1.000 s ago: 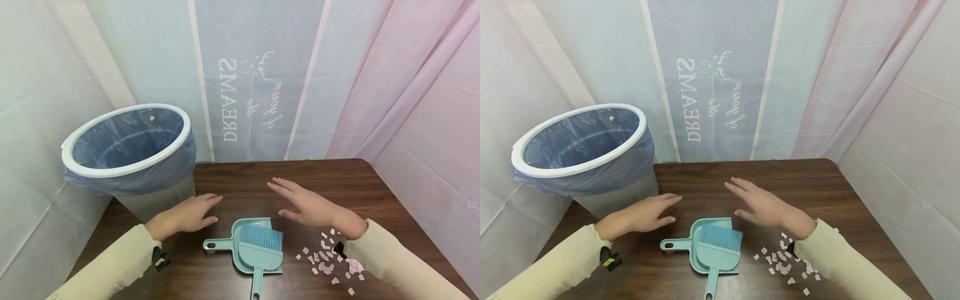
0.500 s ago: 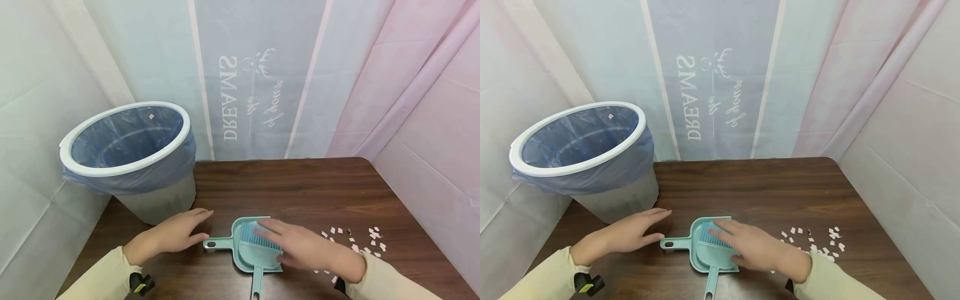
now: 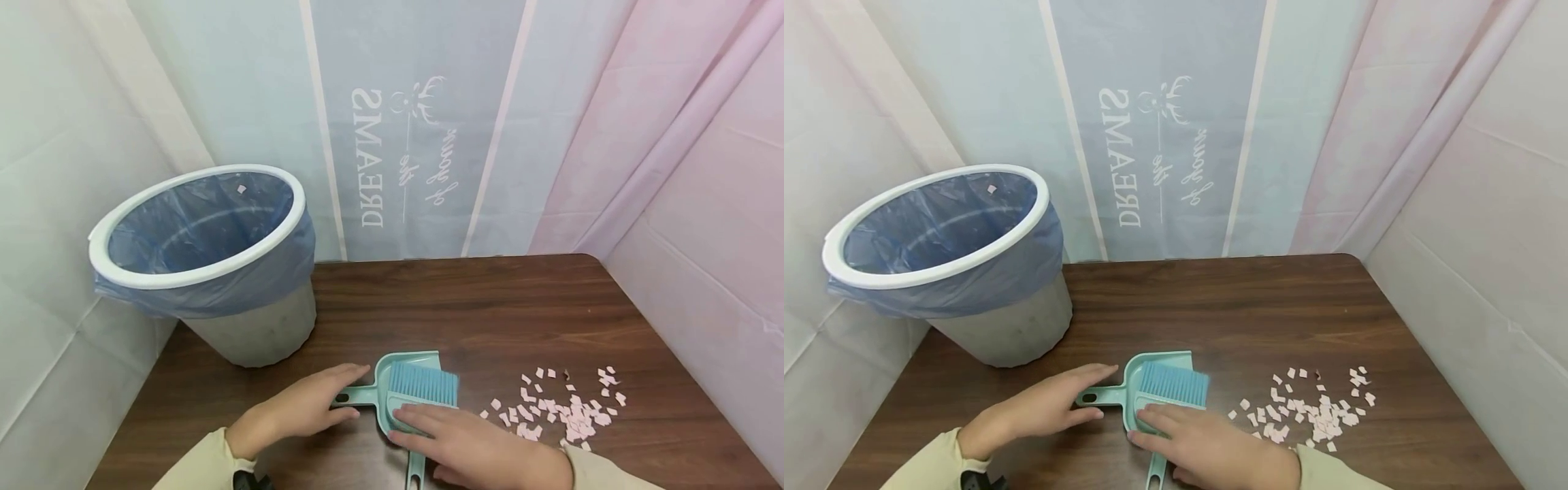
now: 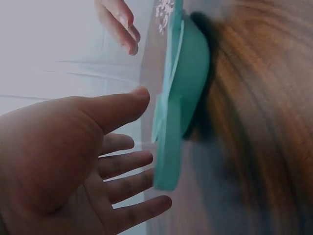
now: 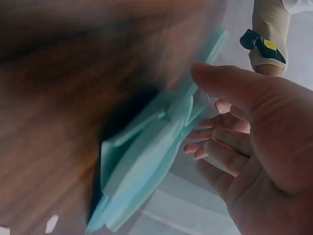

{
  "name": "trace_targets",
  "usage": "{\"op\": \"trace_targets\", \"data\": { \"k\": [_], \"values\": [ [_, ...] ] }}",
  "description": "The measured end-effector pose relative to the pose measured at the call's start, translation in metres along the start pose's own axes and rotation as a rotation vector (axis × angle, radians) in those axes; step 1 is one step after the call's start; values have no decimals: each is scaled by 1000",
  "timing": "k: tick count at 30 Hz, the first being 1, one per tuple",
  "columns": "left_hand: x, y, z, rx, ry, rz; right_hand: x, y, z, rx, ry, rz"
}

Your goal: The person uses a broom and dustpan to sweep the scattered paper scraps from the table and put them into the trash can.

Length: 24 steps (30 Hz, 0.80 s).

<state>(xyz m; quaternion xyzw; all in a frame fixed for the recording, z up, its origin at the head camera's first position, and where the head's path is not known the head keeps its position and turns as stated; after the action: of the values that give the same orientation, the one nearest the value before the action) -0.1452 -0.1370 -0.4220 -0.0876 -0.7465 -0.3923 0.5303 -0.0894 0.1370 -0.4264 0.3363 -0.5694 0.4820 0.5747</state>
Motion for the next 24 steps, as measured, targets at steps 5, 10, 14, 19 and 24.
{"op": "trace_targets", "data": {
  "k": [5,10,14,19,24],
  "values": [
    [-11,-1,3,-27,-2,1,-10,-1,4,57,7,-128],
    [-19,-3,5,-36,23,22,-18,-2,9,90,44,-198],
    [-23,-5,6,-28,42,41,-22,-2,11,114,60,-218],
    [-27,-6,7,-23,74,67,-25,-4,15,131,114,-249],
    [-28,-7,7,-15,105,101,-28,-4,17,136,155,-286]
  ]
}}
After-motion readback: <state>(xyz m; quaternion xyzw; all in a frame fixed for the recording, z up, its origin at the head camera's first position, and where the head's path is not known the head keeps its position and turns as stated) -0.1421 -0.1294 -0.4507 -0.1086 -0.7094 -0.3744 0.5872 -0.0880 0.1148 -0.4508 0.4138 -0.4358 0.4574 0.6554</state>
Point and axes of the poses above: each hand's wrist, its own z-axis towards the middle knuckle, its own x-axis out of the back of the hand, y = z × x, the point moved 2 cm from there along z, towards the middle knuckle, and after that the axes turned 4 degrees about z, right-handed, at the moved point
